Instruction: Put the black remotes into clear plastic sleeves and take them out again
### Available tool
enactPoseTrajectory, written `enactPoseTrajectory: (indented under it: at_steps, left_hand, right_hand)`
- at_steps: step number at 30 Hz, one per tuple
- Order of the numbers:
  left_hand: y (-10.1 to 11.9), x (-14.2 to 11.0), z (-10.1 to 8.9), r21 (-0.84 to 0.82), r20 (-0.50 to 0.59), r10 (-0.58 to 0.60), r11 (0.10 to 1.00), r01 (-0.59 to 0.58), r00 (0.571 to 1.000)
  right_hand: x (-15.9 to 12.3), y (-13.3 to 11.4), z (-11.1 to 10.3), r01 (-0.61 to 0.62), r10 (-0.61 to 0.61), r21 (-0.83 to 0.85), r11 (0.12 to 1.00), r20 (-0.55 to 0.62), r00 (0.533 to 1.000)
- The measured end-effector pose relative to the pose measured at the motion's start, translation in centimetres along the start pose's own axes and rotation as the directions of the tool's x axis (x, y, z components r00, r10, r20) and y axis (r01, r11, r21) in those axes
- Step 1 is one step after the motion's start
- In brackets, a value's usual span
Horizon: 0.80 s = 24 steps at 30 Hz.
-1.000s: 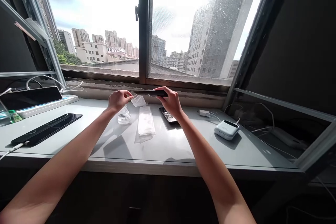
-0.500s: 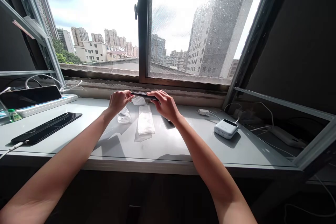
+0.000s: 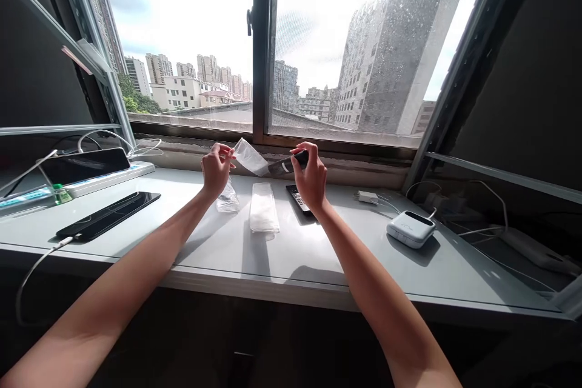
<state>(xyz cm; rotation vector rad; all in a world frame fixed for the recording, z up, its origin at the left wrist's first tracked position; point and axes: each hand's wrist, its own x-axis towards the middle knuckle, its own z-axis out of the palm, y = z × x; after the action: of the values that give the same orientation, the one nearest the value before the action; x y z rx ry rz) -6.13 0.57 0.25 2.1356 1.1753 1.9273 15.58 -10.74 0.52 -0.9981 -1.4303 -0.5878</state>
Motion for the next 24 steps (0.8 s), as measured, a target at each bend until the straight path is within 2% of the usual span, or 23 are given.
enactPoseTrajectory:
  at_steps: [3,6,8,14,18,24]
  left_hand:
    - [1.5,-1.3,0.8,-0.06,0.065,0.121,0.991,-0.117,0.991]
    - [2.8,-2.7,1.6,-0.071,0.157,0.211,0.977,-0.202,0.965]
    - [3.3,-3.3,2.0,-0.082,0.202,0.257,0.966,-0.246,0.945]
    - [3.3,-3.8,2.2,-0.174,0.274,0.27,0.958,-0.229,0.923]
    - [3.9,-4.0,2.0,-0.115,0.282,0.242,0.969,-0.217,0.928]
    - [4.2,-4.2,2.0,-0.086,0.277,0.271,0.962,-0.258,0.922]
  right_hand:
    - [-0.7,-0.4,0.2,0.196,-0.162,-0.223,0.955,0.164,0.973]
    - [-1.1,-0.7,0.4,0.406,-0.271,-0.385,0.829,0.36,0.893]
    - [-1.3,-0.7,0.5,0.472,-0.292,-0.431,0.77,0.419,0.859]
    - [-1.5,-0.3,0.6,0.535,-0.312,-0.433,0.726,0.485,0.817]
    - [-1.7,-0.1,0.6,0.578,-0.346,-0.403,0.709,0.515,0.784]
    - [-1.8,0.2,0.8,0.544,-0.341,-0.403,0.736,0.473,0.812]
